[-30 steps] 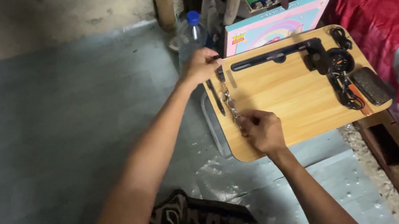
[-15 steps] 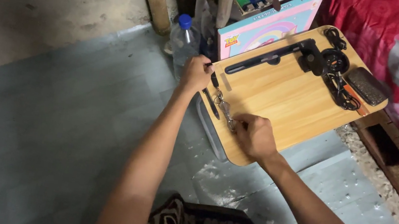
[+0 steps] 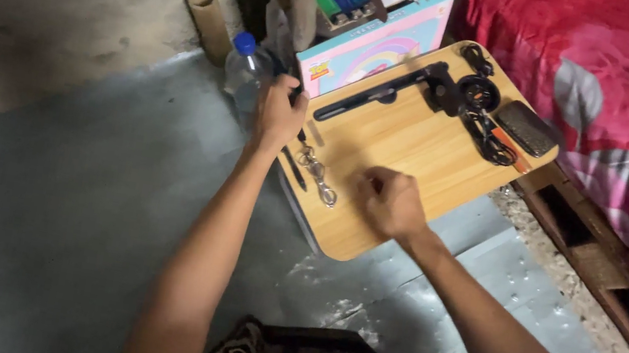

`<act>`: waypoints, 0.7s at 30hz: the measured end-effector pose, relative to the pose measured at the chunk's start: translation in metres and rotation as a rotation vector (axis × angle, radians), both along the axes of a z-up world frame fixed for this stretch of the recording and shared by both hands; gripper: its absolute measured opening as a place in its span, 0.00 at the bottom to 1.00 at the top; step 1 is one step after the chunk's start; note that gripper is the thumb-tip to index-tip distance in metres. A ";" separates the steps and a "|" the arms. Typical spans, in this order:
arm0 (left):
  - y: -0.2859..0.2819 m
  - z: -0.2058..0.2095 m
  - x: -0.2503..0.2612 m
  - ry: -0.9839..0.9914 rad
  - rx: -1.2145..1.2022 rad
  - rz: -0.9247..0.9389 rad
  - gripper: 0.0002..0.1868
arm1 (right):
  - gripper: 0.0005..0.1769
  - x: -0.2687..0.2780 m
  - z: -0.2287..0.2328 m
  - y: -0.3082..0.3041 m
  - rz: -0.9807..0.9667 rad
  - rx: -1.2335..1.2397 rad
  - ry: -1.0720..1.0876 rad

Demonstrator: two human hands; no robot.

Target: Smoothing a bedsheet, arranging pillows on a bed, and organizing small items like keys on a bedside table.

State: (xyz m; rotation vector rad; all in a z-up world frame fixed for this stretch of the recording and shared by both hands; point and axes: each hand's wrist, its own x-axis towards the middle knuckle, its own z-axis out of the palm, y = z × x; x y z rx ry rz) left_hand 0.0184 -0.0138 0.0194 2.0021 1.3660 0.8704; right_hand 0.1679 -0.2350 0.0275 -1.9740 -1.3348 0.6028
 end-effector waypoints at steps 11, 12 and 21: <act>-0.071 0.023 0.122 -0.109 0.078 -0.221 0.11 | 0.10 0.130 0.053 -0.049 -0.129 0.090 0.085; -0.081 0.025 0.135 -0.081 0.080 -0.265 0.11 | 0.12 0.140 0.061 -0.057 -0.105 0.111 0.069; -0.153 0.064 0.246 0.217 -0.035 -0.350 0.13 | 0.13 0.249 0.040 -0.123 -0.186 0.001 0.052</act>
